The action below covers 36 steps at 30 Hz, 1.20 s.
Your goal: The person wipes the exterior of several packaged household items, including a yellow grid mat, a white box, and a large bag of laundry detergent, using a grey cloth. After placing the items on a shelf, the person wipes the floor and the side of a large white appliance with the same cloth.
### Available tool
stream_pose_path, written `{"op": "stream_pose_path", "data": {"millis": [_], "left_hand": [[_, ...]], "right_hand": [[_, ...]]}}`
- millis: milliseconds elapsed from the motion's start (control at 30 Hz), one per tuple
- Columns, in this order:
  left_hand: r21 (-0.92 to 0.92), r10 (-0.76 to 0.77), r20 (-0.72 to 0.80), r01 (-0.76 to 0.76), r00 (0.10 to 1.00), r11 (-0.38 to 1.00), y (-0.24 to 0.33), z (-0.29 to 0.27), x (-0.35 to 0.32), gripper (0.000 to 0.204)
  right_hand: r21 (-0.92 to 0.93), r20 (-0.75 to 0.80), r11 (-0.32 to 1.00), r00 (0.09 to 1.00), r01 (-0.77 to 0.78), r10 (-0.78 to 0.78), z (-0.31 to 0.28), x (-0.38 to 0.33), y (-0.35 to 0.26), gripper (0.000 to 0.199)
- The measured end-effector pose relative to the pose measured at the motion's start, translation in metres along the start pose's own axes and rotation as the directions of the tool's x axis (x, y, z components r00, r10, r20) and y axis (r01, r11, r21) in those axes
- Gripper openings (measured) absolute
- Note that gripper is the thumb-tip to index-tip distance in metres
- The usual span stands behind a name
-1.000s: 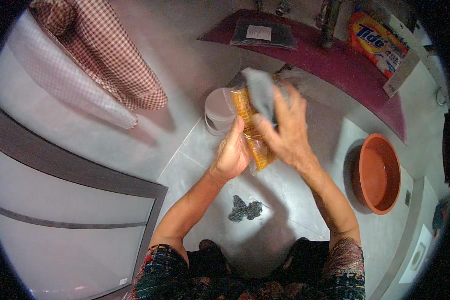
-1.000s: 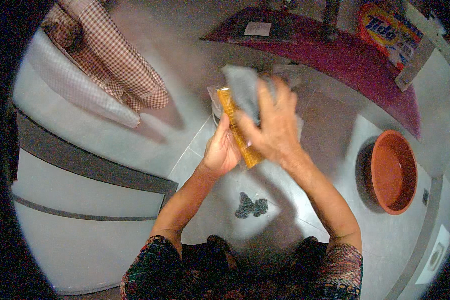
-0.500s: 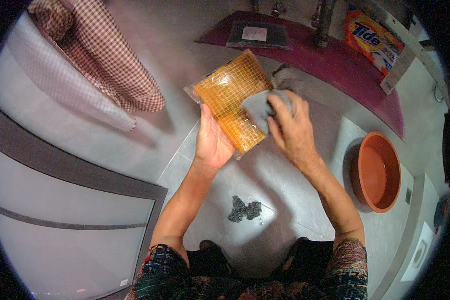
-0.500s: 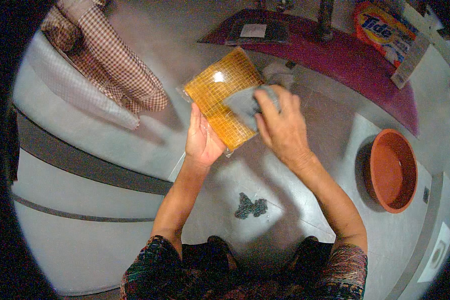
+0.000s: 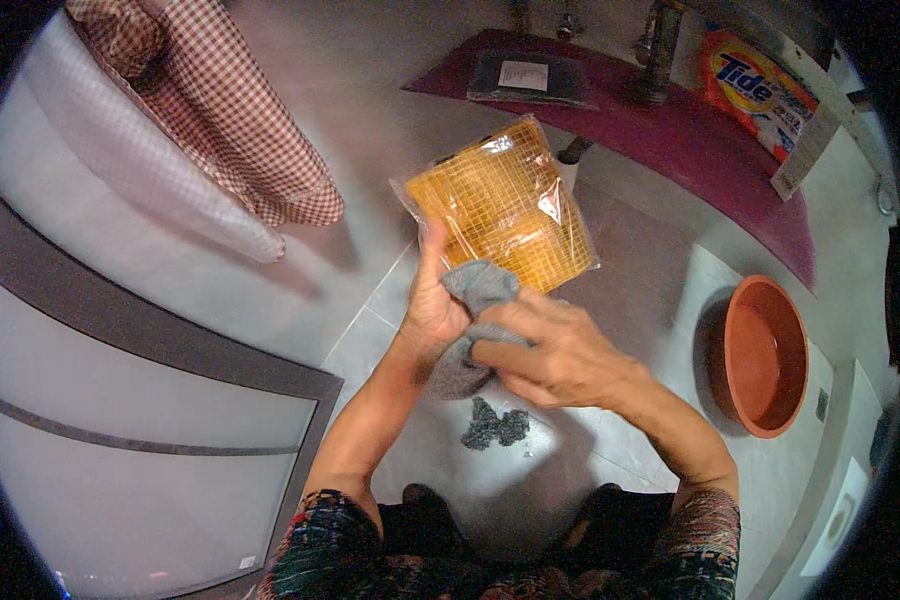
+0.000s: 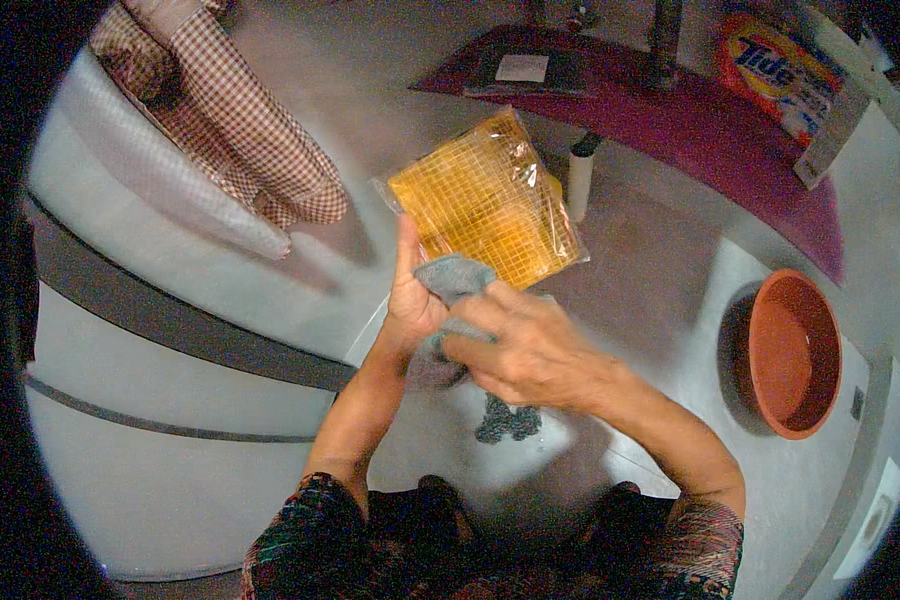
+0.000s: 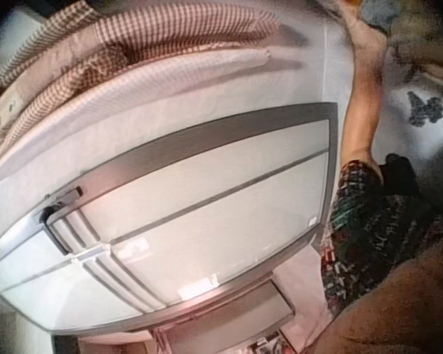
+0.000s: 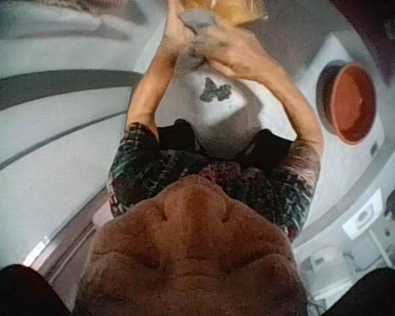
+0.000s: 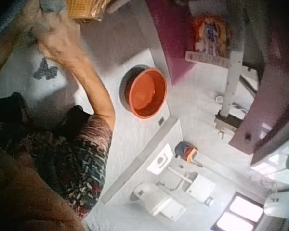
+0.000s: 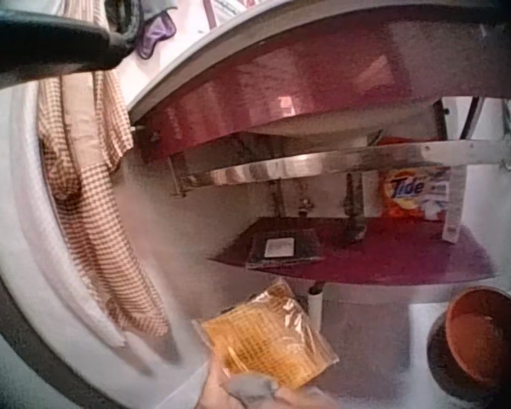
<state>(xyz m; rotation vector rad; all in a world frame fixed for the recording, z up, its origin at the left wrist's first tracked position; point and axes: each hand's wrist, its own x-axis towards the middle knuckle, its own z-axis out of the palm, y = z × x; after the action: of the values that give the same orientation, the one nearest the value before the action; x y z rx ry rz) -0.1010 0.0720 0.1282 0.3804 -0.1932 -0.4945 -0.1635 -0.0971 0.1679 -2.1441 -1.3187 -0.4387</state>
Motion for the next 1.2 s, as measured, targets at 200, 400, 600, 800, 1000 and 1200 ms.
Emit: {"op": "stream_pose_path", "data": {"millis": [200,400,600,800,1000,1200], "left_hand": [[0.373,0.219,-0.094,-0.169,0.971,0.912,0.001,-0.003,0.003,0.052],[0.408,0.165,-0.06,-0.126,0.984,0.904,-0.015,0.009,0.001,0.049],[0.53,0.174,-0.068,-0.113,0.982,0.841,-0.014,0.021,-0.005,0.049],[0.596,0.162,-0.047,-0.103,0.986,0.797,-0.01,0.021,-0.002,0.04],[0.544,0.257,-0.066,-0.181,0.964,0.819,-0.011,0.017,0.006,0.039],[0.739,0.558,-0.287,-0.19,0.779,0.646,0.002,-0.01,0.008,0.03]], "right_hand": [[-0.018,-0.601,0.908,0.73,-0.418,0.324,-0.063,-0.001,0.029,0.029],[0.748,-0.23,0.472,0.485,-0.467,0.843,-0.05,-0.015,0.065,0.053],[0.83,0.127,0.268,0.634,-0.489,0.763,-0.05,-0.021,0.06,0.044],[0.862,0.119,0.218,0.601,-0.457,0.79,-0.043,-0.025,0.064,0.026],[0.835,0.022,0.333,0.631,-0.438,0.776,-0.041,-0.027,0.065,0.02],[0.479,-0.362,0.745,0.668,-0.465,0.65,-0.037,-0.022,0.056,0.018]]}}
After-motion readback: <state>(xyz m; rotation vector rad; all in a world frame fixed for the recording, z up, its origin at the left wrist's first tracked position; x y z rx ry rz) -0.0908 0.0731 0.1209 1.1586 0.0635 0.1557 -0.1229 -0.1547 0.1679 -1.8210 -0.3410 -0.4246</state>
